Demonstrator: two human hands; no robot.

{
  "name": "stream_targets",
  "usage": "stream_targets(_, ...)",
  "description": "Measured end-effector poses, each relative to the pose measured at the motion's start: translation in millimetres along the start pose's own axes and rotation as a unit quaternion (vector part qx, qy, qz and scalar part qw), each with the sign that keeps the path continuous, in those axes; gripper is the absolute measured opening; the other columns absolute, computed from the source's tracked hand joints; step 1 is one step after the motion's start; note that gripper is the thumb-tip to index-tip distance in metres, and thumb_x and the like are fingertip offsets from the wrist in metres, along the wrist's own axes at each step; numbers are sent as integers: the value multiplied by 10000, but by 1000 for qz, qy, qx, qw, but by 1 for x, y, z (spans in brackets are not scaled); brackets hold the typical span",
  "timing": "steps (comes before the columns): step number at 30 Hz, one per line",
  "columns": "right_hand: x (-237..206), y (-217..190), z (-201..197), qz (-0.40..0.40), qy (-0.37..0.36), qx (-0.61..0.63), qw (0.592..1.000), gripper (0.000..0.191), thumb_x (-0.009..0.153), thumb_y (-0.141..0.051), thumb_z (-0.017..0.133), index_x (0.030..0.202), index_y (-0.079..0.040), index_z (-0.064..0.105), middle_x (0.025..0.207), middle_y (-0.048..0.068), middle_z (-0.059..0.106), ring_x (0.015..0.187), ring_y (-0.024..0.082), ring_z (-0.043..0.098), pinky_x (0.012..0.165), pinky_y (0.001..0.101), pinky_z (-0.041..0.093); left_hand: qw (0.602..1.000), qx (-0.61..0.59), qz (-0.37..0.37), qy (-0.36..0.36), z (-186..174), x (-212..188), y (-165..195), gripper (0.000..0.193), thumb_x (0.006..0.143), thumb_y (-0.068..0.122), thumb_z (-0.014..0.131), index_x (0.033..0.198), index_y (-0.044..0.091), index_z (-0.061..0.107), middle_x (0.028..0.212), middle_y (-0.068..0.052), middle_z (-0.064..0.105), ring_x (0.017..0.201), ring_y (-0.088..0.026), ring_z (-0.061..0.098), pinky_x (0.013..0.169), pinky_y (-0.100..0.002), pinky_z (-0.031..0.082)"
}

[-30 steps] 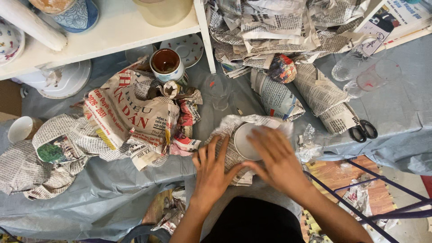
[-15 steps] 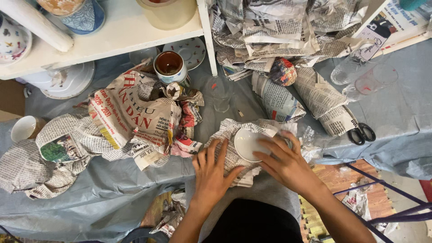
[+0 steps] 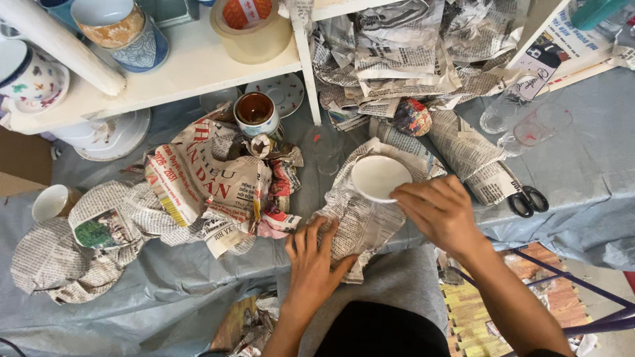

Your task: The person wraps small ceramic bowls and a glass in newspaper on a table. They fold the paper around each item, tuck the edges, and place the wrapped items on a nearby shelf. The process is repeated for several items.

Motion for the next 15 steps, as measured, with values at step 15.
stream_targets(15, 14, 37, -8, 325, 160, 395, 844, 163, 979, -7, 743, 1141, -8, 727, 1051, 113, 737, 911, 114, 714, 787, 230, 569, 999, -4, 44, 14, -4, 5, 7, 806, 785, 470, 828, 1418, 54, 550, 1465, -131, 439, 1361, -344, 349, 1112, -593, 185)
Point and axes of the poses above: each hand's wrist, its own x-axis towards the middle knuckle, its own z-axis out of the palm, y = z × x, the point moved 1 cm from there along x, towards the middle knuckle
